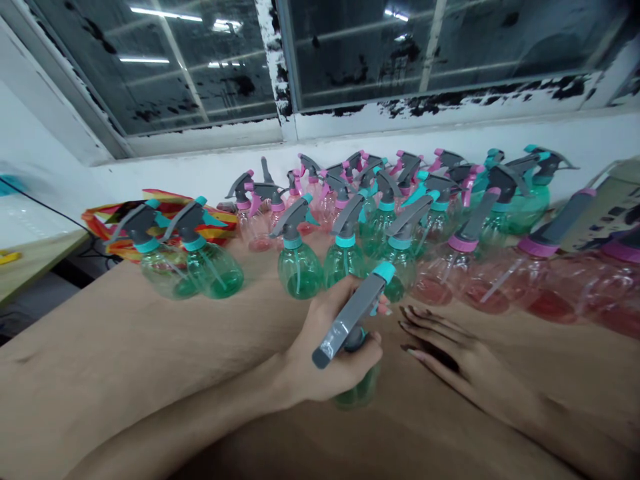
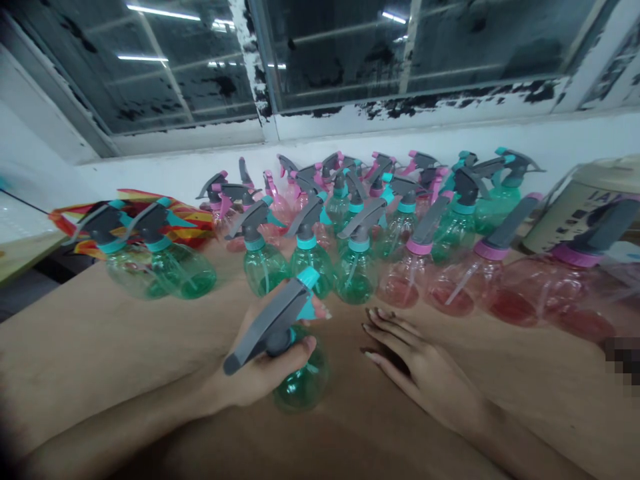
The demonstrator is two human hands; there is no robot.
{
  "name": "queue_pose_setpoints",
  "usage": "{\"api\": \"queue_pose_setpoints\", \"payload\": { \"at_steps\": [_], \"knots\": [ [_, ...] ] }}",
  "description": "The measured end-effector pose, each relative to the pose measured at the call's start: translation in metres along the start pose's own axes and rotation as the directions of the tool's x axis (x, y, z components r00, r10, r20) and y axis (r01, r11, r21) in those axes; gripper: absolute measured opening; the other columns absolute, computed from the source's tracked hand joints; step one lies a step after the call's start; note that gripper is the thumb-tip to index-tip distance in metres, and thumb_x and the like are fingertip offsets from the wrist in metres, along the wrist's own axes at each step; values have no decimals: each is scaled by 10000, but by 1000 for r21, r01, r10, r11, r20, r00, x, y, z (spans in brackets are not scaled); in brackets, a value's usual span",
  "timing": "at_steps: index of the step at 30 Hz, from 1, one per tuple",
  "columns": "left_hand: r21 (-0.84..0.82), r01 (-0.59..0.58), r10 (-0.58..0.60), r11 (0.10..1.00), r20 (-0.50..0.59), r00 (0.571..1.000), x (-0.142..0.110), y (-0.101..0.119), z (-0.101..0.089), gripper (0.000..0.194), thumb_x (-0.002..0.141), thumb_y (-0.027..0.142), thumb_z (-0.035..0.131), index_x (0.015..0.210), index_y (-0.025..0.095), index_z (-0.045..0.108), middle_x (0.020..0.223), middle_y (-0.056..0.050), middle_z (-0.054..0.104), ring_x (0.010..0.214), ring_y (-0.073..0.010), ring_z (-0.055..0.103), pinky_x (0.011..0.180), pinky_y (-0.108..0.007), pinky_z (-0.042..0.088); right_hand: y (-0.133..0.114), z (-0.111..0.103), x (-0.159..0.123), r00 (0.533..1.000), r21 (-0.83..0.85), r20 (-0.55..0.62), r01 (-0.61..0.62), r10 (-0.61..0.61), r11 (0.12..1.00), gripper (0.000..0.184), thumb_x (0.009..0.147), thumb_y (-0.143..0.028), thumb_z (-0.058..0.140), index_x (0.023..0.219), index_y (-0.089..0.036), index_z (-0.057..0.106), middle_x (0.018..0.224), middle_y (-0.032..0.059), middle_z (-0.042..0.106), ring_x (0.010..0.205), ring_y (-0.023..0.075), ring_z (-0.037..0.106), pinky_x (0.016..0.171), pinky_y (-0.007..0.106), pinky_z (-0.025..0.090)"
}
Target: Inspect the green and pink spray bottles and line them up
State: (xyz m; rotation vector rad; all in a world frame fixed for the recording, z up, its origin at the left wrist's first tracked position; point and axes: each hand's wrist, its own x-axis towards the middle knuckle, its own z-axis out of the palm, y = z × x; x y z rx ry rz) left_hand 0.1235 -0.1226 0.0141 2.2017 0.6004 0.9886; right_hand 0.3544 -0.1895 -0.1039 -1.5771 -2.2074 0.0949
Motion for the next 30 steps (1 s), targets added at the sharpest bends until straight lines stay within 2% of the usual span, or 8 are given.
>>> {"api": "queue_pose_setpoints", "payload": {
  "at_steps": [4, 10, 13, 19, 24, 27, 30],
  "knots": [
    [70, 25, -27, 997, 32, 999, -2, -2, 2, 438, 670, 70, 526, 1080, 220, 514, 729, 32, 573, 563, -132, 538, 632, -277, 483, 0, 1, 0, 1000, -8, -1, 1, -1, 1000, 421, 905, -379, 428, 1286, -209, 487, 1364, 27, 471, 1279, 221, 377, 1047, 440, 364],
    [110, 49, -42, 993, -63, 997, -7, -3, 8, 493, 654, 59, 534, 1125, 197, 487, 572, 86, 394, 496, -112, 432, 577, -253, 441, 0, 0, 1, 1000, -14, -11, 20, -20, 1000, 422, 909, -371, 420, 1292, -202, 480, 1362, 28, 473, 1281, 218, 375, 1045, 436, 368],
    [106, 55, -47, 993, -77, 996, -7, -3, 9, 492, 658, 57, 528, 1133, 183, 490, 536, 101, 341, 468, -105, 408, 565, -250, 433, 0, -1, 1, 1000, -20, 6, 14, -14, 1000, 429, 910, -374, 420, 1303, -207, 466, 1371, 26, 461, 1287, 216, 366, 1047, 436, 365],
    [130, 65, -57, 989, -67, 996, -7, -5, 9, 488, 667, 78, 529, 1136, 207, 489, 603, 77, 433, 539, -125, 489, 588, -260, 446, -1, -1, 1, 1000, 5, -1, -7, 7, 1000, 418, 899, -377, 440, 1282, -216, 494, 1360, 27, 475, 1280, 225, 376, 1047, 440, 361],
    [134, 123, -117, 983, -51, 992, -8, -5, 10, 463, 663, 85, 534, 1099, 232, 489, 643, 59, 516, 553, -138, 515, 630, -274, 472, -1, 0, 1, 1000, 22, -15, -9, 9, 1000, 423, 895, -375, 447, 1284, -217, 493, 1357, 28, 479, 1276, 226, 381, 1046, 434, 364],
    [125, 132, -128, 983, -37, 991, -9, -7, 10, 444, 664, 87, 530, 1077, 243, 492, 746, 33, 588, 575, -142, 541, 643, -285, 484, -1, 0, 1, 1000, 17, -11, -7, 7, 1000, 421, 900, -377, 437, 1282, -211, 495, 1359, 34, 477, 1280, 225, 375, 1046, 435, 363],
    [92, 109, -105, 990, -45, 993, -9, -9, 10, 508, 657, 82, 532, 1129, 259, 470, 870, 11, 632, 676, -161, 602, 701, -306, 502, 0, 0, 1, 1000, 17, -3, -5, 5, 1000, 417, 900, -373, 438, 1282, -215, 494, 1360, 34, 476, 1283, 223, 372, 1047, 436, 360]
  ]
}}
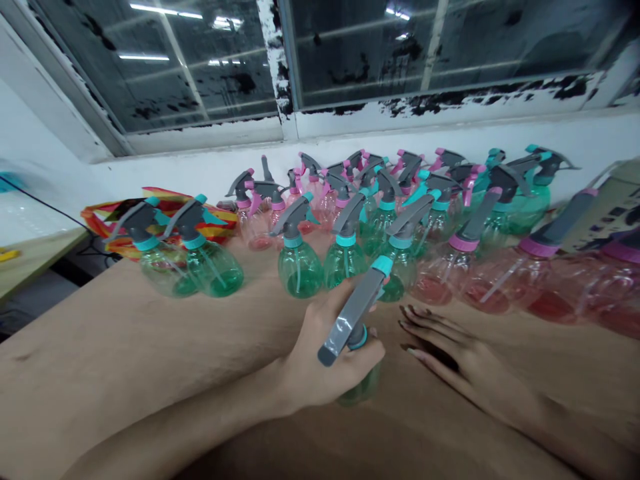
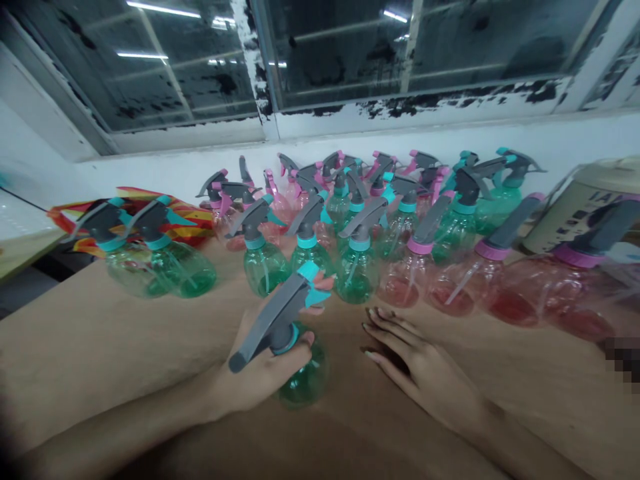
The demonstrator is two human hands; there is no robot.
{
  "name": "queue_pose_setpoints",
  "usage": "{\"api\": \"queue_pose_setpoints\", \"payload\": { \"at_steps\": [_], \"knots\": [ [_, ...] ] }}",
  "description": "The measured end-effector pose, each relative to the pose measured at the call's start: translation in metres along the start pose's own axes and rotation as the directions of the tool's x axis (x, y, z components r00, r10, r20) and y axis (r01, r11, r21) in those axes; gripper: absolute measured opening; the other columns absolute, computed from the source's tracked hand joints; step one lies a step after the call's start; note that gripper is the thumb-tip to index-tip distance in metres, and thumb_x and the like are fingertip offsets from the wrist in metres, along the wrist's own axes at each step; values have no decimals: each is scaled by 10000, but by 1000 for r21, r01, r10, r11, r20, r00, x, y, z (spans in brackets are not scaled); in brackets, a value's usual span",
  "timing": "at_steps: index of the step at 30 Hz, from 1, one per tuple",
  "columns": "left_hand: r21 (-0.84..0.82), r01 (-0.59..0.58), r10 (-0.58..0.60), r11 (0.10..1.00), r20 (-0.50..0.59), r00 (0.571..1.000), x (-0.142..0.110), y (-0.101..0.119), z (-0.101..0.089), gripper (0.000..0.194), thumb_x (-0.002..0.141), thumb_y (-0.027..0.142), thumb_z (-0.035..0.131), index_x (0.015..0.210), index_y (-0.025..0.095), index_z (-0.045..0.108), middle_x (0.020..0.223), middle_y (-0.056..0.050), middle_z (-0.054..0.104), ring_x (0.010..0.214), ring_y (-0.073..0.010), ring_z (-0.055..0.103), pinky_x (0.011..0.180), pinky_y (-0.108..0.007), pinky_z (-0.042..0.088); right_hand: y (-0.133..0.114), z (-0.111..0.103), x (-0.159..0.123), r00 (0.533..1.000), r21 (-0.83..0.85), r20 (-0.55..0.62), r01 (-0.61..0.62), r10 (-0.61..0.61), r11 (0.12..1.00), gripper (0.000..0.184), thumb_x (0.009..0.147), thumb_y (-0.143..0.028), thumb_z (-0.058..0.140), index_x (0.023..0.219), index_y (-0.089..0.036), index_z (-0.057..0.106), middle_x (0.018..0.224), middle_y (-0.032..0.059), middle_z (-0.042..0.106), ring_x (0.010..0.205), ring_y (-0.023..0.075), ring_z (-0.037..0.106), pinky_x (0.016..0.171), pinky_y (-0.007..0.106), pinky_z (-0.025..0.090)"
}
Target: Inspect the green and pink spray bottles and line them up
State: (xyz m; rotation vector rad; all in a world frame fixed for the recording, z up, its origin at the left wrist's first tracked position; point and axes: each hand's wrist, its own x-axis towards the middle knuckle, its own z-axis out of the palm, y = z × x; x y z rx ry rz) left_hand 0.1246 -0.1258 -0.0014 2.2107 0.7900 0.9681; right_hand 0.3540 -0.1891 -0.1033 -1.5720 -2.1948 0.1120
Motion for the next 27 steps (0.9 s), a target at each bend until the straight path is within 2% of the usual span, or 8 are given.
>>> {"api": "queue_pose_setpoints", "payload": {
  "at_steps": [2, 4, 12, 18, 20, 23, 27],
  "knots": [
    [-28, -15, 15, 999, 9, 1000, 1, 0, -1, 557, 643, 73, 533, 1158, 269, 455, 919, 2, 641, 734, -173, 625, 726, -317, 511, 0, 0, 0, 1000, 10, -6, -3, 3, 1000, 415, 897, -371, 443, 1280, -219, 498, 1358, 35, 478, 1281, 225, 374, 1042, 434, 367],
    [-46, -26, 27, 999, 22, 999, 3, 0, -3, 548, 629, 62, 529, 1134, 265, 466, 884, 4, 645, 730, -175, 634, 704, -313, 518, 0, 0, 0, 1000, 15, -11, -6, 6, 1000, 417, 895, -372, 446, 1278, -219, 501, 1354, 37, 483, 1277, 228, 380, 1037, 434, 374],
    [-64, -43, 45, 997, 24, 999, 8, 3, -6, 374, 639, 48, 537, 964, 230, 500, 790, 26, 596, 654, -148, 623, 640, -284, 513, -2, -2, 1, 1000, 19, -29, 1, 0, 1000, 410, 892, -361, 456, 1276, -227, 504, 1344, 35, 494, 1267, 236, 394, 1031, 443, 382],
    [-106, -46, 42, 993, -36, 998, 11, 10, -8, 265, 651, 59, 547, 860, 214, 495, 869, -3, 612, 757, -157, 611, 730, -289, 506, -1, -2, 0, 1000, 13, -24, 6, -6, 1000, 418, 890, -357, 463, 1287, -232, 491, 1344, 33, 494, 1266, 240, 395, 1031, 447, 382],
    [-87, -39, 38, 995, -17, 999, 11, 12, -9, 290, 650, 71, 549, 899, 216, 510, 840, 15, 598, 642, -131, 567, 683, -286, 501, 0, -1, 0, 1000, 11, -25, 12, -12, 1000, 422, 890, -358, 462, 1294, -238, 482, 1348, 32, 489, 1264, 239, 397, 1029, 451, 383],
    [-31, -15, 15, 999, 0, 1000, 9, 13, -8, 320, 650, 85, 547, 939, 219, 523, 680, 61, 509, 477, -96, 428, 547, -258, 452, 0, 0, 0, 1000, 5, -15, 10, -10, 1000, 422, 893, -361, 457, 1295, -234, 480, 1358, 31, 478, 1274, 236, 384, 1035, 450, 376],
    [21, 11, -10, 1000, -37, 999, 5, 10, -4, 318, 665, 108, 553, 964, 207, 511, 570, 72, 412, 511, -125, 442, 462, -235, 369, 0, -1, 0, 1000, 2, 0, 3, -3, 1000, 429, 895, -364, 453, 1301, -229, 473, 1362, 39, 472, 1277, 238, 379, 1039, 452, 368]
  ]
}}
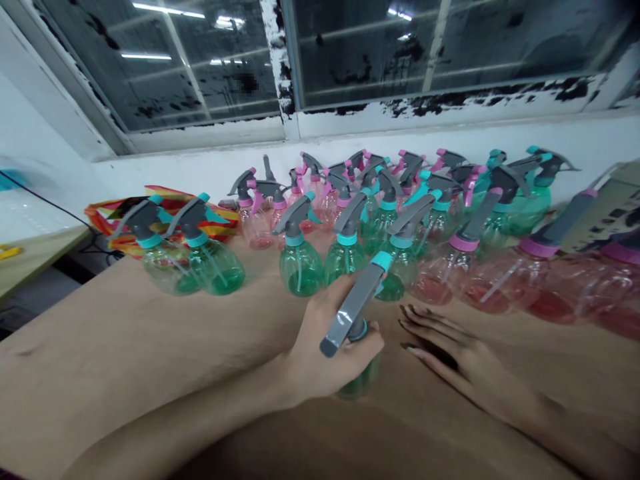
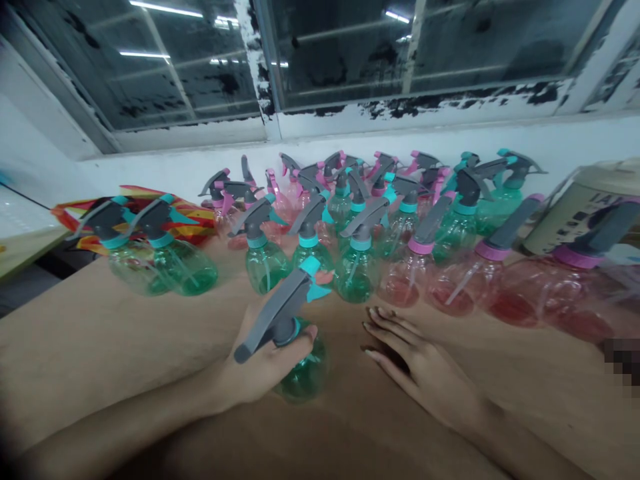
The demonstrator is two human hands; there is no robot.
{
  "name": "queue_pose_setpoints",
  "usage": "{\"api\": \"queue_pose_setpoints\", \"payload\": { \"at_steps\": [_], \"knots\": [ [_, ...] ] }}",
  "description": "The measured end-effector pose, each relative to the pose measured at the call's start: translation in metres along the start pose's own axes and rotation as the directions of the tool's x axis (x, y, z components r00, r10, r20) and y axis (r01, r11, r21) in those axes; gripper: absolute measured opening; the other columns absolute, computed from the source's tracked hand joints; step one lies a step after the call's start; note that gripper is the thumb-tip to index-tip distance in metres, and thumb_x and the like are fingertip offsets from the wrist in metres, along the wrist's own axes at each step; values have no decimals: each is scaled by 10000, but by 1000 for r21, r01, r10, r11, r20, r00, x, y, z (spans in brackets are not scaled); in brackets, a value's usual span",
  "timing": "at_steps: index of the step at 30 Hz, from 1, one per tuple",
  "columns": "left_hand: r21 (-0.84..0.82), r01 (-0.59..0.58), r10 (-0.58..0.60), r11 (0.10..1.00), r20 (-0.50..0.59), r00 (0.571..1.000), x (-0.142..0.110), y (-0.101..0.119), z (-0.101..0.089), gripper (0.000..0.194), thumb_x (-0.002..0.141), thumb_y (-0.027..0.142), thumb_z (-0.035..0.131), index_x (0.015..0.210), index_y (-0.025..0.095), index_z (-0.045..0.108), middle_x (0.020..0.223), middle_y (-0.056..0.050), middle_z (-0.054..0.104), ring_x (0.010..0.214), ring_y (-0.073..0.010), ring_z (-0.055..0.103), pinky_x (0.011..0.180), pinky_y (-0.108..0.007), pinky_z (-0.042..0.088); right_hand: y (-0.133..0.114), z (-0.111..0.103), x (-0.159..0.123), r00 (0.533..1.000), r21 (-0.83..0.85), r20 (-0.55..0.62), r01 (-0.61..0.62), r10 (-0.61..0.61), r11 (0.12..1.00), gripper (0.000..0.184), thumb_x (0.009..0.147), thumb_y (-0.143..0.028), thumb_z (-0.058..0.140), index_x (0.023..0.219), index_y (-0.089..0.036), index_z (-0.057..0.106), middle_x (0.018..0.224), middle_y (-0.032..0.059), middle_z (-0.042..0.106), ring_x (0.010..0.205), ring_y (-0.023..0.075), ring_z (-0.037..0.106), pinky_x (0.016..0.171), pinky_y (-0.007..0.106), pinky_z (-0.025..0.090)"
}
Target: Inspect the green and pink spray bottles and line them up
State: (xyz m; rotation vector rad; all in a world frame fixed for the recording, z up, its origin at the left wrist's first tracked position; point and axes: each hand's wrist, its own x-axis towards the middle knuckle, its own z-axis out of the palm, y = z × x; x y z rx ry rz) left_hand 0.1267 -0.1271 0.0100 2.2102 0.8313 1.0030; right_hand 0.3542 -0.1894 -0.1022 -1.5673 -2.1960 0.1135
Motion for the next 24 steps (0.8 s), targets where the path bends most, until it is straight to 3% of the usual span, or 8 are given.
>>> {"api": "queue_pose_setpoints", "payload": {
  "at_steps": [16, 24],
  "knots": [
    [44, 4, -5, 999, 14, 1000, -3, -4, 5, 262, 711, 123, 529, 939, 229, 456, 617, 74, 395, 431, -78, 281, 402, -217, 319, 2, 2, -1, 1000, -3, -3, -1, 1, 1000, 442, 889, -368, 460, 1308, -227, 463, 1368, 25, 465, 1280, 226, 373, 1039, 435, 371],
    [-23, -9, 10, 1000, 15, 1000, 1, -1, 2, 368, 685, 83, 532, 1026, 214, 484, 698, 51, 489, 543, -116, 479, 597, -267, 457, -1, -1, 0, 1000, 15, -20, 1, -1, 1000, 422, 890, -359, 458, 1289, -223, 488, 1358, 32, 478, 1271, 228, 387, 1032, 432, 380]
  ]
}}
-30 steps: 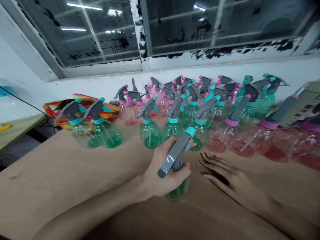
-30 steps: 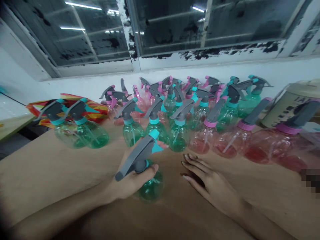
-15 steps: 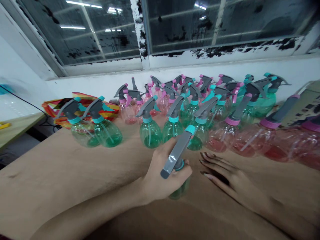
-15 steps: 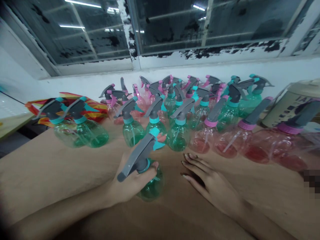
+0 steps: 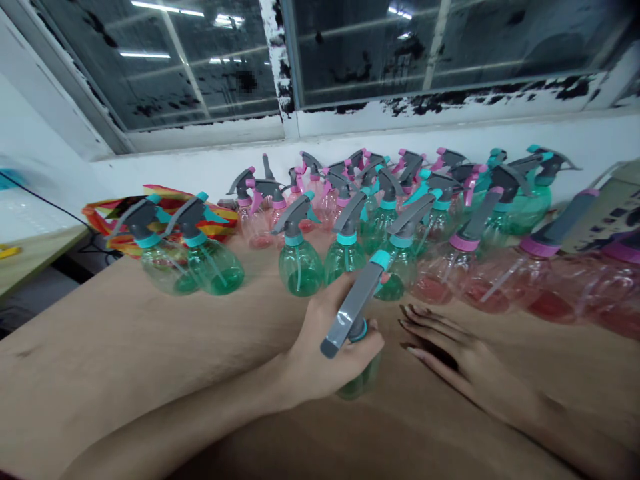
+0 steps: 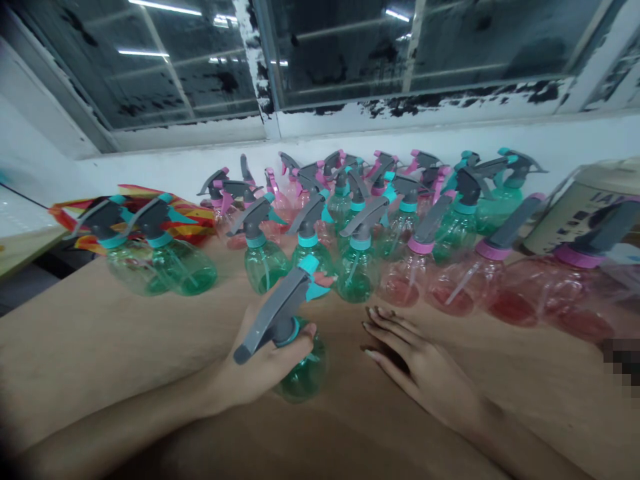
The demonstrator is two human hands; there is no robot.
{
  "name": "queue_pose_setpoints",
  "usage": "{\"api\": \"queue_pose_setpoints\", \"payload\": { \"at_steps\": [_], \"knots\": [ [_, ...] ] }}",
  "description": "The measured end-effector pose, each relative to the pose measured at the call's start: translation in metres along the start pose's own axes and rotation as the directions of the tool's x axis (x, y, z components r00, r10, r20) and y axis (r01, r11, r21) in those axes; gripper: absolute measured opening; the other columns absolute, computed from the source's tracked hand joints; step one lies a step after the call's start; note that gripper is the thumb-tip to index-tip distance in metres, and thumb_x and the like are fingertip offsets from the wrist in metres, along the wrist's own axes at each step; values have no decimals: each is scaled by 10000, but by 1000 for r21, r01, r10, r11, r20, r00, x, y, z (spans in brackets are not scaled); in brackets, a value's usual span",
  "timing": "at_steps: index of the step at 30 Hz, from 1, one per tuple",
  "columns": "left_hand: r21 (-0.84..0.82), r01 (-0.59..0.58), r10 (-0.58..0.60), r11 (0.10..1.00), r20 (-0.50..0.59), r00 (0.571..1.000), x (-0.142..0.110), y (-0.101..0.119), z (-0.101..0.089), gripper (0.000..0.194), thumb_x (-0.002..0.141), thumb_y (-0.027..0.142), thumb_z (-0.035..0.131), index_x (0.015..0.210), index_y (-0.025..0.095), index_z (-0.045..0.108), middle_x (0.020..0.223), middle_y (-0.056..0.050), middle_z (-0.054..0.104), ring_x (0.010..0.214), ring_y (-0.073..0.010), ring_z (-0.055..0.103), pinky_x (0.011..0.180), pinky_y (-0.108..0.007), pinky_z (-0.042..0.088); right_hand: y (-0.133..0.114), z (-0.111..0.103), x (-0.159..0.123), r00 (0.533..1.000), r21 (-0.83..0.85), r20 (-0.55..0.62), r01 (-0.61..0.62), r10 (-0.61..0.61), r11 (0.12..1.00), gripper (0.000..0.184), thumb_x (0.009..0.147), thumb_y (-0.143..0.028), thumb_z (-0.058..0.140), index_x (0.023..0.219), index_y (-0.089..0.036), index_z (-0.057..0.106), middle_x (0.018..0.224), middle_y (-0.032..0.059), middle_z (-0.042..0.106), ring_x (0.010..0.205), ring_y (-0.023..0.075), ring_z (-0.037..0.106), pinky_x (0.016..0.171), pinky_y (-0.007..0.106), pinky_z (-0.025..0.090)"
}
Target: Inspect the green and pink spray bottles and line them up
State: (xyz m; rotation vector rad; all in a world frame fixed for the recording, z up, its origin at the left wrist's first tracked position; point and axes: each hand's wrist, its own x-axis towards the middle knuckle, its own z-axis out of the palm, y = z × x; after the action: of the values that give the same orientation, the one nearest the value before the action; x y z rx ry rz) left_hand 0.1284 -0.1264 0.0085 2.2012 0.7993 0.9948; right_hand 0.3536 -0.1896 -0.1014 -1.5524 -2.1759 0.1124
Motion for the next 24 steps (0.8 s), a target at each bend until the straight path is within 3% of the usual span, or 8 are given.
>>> {"api": "queue_pose_setpoints", "payload": {
  "at_steps": [7, 13, 20, 24],
  "knots": [
    [32, -64, 64, 997, -1, 998, 4, 1, -3, 388, 686, 76, 536, 1040, 223, 477, 922, 13, 599, 529, -102, 504, 577, -259, 467, 3, 3, -1, 1000, -29, 15, 4, -3, 1000, 432, 895, -372, 450, 1299, -221, 473, 1368, 26, 465, 1280, 226, 375, 1046, 439, 363],
    [19, -95, 95, 995, 0, 995, 2, -4, -2, 318, 712, 67, 541, 969, 231, 447, 939, 13, 583, 772, -134, 583, 746, -260, 478, 1, 1, 0, 1000, -23, 21, -1, 2, 1000, 423, 899, -364, 442, 1292, -212, 482, 1365, 27, 470, 1284, 224, 370, 1044, 438, 368],
    [-20, -53, 54, 998, 38, 998, 2, -2, -4, 235, 719, 90, 538, 905, 221, 476, 899, 1, 578, 778, -144, 600, 749, -270, 475, 2, 1, 0, 1000, -43, 30, 6, -5, 999, 423, 904, -365, 434, 1292, -203, 480, 1373, 31, 459, 1289, 220, 361, 1049, 435, 362],
    [34, -42, 41, 999, 40, 998, 1, -2, -4, 328, 711, 92, 538, 1004, 224, 473, 771, 34, 532, 606, -123, 530, 651, -271, 467, 2, 2, 0, 1000, -25, 11, 12, -12, 1000, 417, 900, -354, 442, 1290, -213, 484, 1365, 28, 469, 1281, 221, 374, 1038, 431, 378]
  ]
}}
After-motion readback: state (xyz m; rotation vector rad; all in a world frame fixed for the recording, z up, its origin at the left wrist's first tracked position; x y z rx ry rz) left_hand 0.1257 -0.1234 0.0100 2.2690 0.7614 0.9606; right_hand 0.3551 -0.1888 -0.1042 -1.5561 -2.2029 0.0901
